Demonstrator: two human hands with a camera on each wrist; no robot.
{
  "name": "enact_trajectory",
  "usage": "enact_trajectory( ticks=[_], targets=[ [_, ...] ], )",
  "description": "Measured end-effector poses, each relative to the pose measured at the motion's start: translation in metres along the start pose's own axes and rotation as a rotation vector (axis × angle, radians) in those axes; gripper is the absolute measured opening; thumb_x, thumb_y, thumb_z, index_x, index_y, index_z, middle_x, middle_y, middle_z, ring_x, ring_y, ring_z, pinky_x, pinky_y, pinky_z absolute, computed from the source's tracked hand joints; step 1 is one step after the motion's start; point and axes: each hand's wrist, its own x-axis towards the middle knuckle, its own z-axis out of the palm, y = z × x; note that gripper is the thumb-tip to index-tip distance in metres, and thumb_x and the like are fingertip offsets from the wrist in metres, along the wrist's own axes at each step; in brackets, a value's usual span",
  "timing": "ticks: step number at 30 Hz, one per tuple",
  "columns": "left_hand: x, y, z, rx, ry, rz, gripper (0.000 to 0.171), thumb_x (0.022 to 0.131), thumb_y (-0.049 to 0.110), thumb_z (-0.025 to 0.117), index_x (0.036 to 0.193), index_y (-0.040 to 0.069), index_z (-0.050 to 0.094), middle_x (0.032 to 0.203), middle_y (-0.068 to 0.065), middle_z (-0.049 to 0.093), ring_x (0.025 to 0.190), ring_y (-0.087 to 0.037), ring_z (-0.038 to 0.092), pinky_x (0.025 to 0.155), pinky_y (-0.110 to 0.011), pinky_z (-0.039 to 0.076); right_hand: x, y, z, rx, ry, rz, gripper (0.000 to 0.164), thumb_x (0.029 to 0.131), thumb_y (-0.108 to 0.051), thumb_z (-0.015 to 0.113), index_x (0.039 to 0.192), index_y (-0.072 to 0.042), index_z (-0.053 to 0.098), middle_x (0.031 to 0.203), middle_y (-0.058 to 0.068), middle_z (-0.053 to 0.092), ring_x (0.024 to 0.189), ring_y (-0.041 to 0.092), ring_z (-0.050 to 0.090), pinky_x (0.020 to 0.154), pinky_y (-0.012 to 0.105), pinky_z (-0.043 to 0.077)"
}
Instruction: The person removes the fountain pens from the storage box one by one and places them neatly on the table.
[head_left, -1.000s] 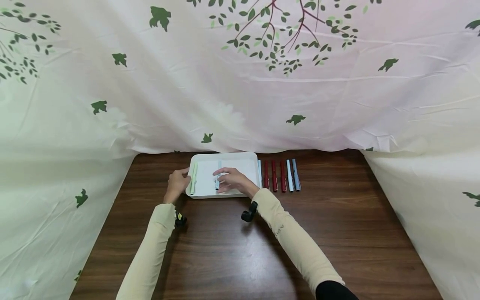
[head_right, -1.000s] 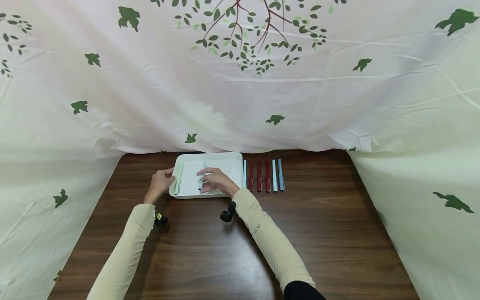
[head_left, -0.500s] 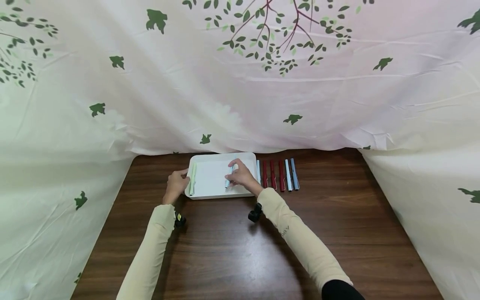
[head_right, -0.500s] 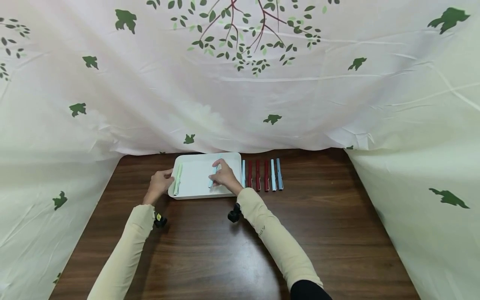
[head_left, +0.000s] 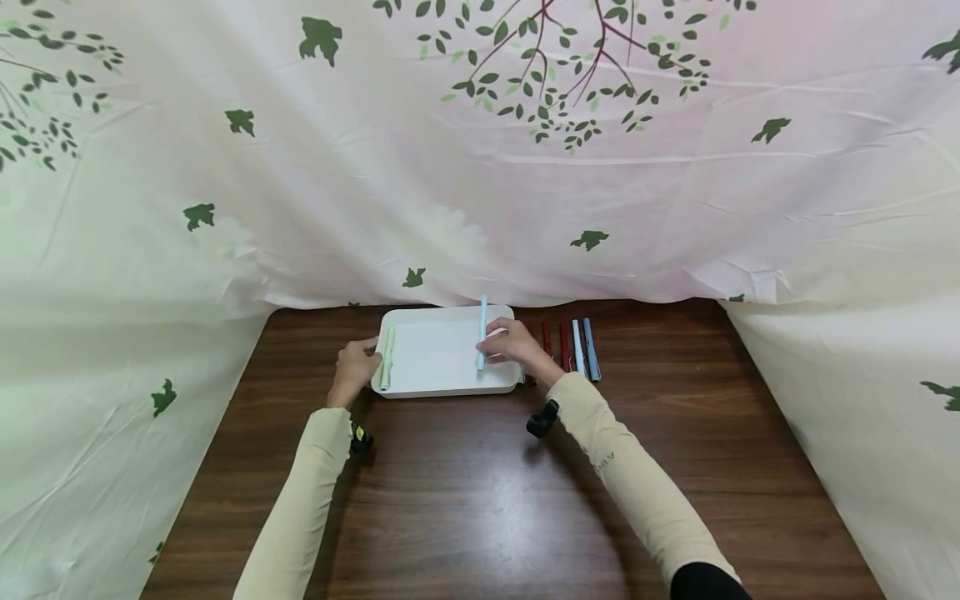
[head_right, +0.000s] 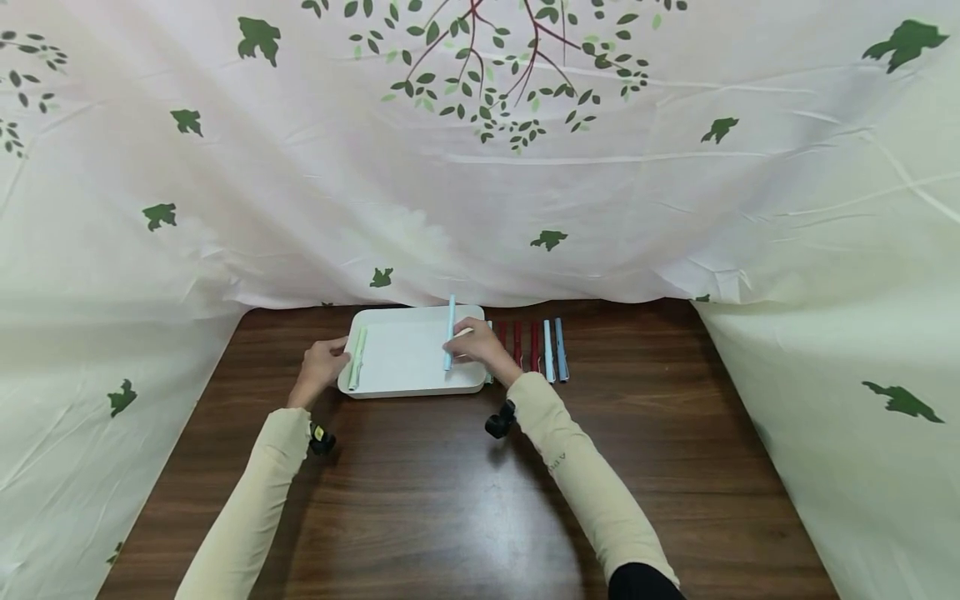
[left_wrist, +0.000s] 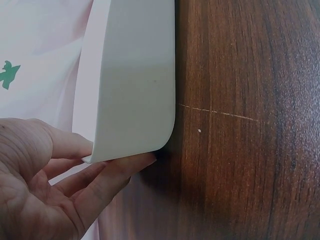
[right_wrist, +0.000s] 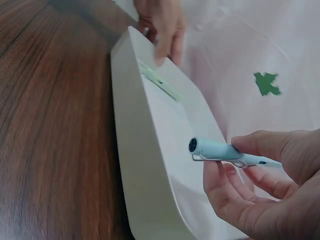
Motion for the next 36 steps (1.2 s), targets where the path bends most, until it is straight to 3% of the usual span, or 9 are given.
enact_trajectory(
  ticks=[6,15,17,20,24,30,33,36],
  targets=[
    [0.0,-0.001,0.0,-0.012,0.007,0.007,0.048,0.105,0.012,0.051,0.152,0.005,0.054,0.052,0.003,0.045,0.043,-0.009,0.036,0.046,-0.026,0.039,-0.005,0.001,-0.026,0.045,0.023,0.0,0.039,0.094,0.0,0.071,0.13,0.006,0.057,0.105,0.016,0.066,0.089,0.023,0.072,0.095,0.049,0.059],
    [0.001,-0.002,0.0,-0.009,0.02,-0.001,0.048,0.104,0.012,0.052,0.151,0.005,0.055,0.06,-0.001,0.054,0.046,-0.01,0.039,0.049,-0.027,0.04,-0.014,0.003,-0.062,-0.018,0.045,0.018,0.045,0.097,-0.005,0.071,0.138,0.006,0.056,0.108,0.011,0.068,0.086,0.016,0.07,0.098,0.051,0.057],
    [0.002,-0.003,0.0,-0.011,0.022,-0.002,0.048,0.104,0.012,0.052,0.151,0.005,0.056,0.067,-0.007,0.061,0.047,-0.01,0.04,0.049,-0.027,0.04,-0.016,0.004,-0.068,-0.026,0.059,0.025,0.046,0.098,-0.006,0.071,0.139,0.006,0.055,0.107,0.009,0.069,0.084,0.015,0.07,0.098,0.05,0.058],
    [0.003,-0.004,0.0,-0.01,0.021,-0.007,0.048,0.104,0.013,0.052,0.151,0.005,0.056,0.092,-0.016,0.072,0.048,-0.01,0.039,0.05,-0.027,0.04,-0.019,0.006,-0.078,-0.038,0.078,0.037,0.047,0.099,-0.007,0.07,0.141,0.006,0.055,0.105,0.008,0.071,0.082,0.013,0.07,0.096,0.048,0.059],
    [0.003,-0.003,0.0,0.003,0.019,-0.026,0.048,0.104,0.013,0.051,0.151,0.006,0.055,0.118,-0.023,0.072,0.053,-0.011,0.043,0.053,-0.027,0.041,-0.022,0.012,-0.095,-0.068,0.102,0.05,0.049,0.1,-0.01,0.07,0.143,0.007,0.053,0.103,0.007,0.073,0.082,0.011,0.069,0.088,0.039,0.062],
    [0.004,0.003,0.001,0.011,0.021,-0.022,0.047,0.104,0.013,0.052,0.151,0.006,0.056,0.129,-0.023,0.069,0.063,-0.015,0.051,0.057,-0.027,0.043,-0.033,0.02,-0.126,-0.114,0.15,0.078,0.051,0.101,-0.011,0.069,0.145,0.009,0.051,0.096,0.005,0.07,0.08,0.011,0.068,0.081,0.035,0.063],
    [0.003,0.004,0.001,0.012,0.026,-0.023,0.048,0.104,0.013,0.051,0.151,0.005,0.056,0.132,-0.023,0.068,0.065,-0.014,0.051,0.058,-0.026,0.043,-0.04,0.022,-0.141,-0.171,0.157,0.088,0.05,0.101,-0.012,0.066,0.144,0.01,0.05,0.103,0.008,0.069,0.084,0.014,0.067,0.083,0.037,0.063],
    [0.001,0.001,0.0,0.007,0.022,-0.023,0.048,0.104,0.013,0.051,0.152,0.005,0.054,0.126,-0.025,0.069,0.055,-0.012,0.043,0.053,-0.026,0.04,-0.045,0.028,-0.152,-0.236,0.158,0.1,0.049,0.103,-0.013,0.064,0.143,0.011,0.049,0.116,0.019,0.067,0.092,0.019,0.067,0.084,0.037,0.063]
  ],
)
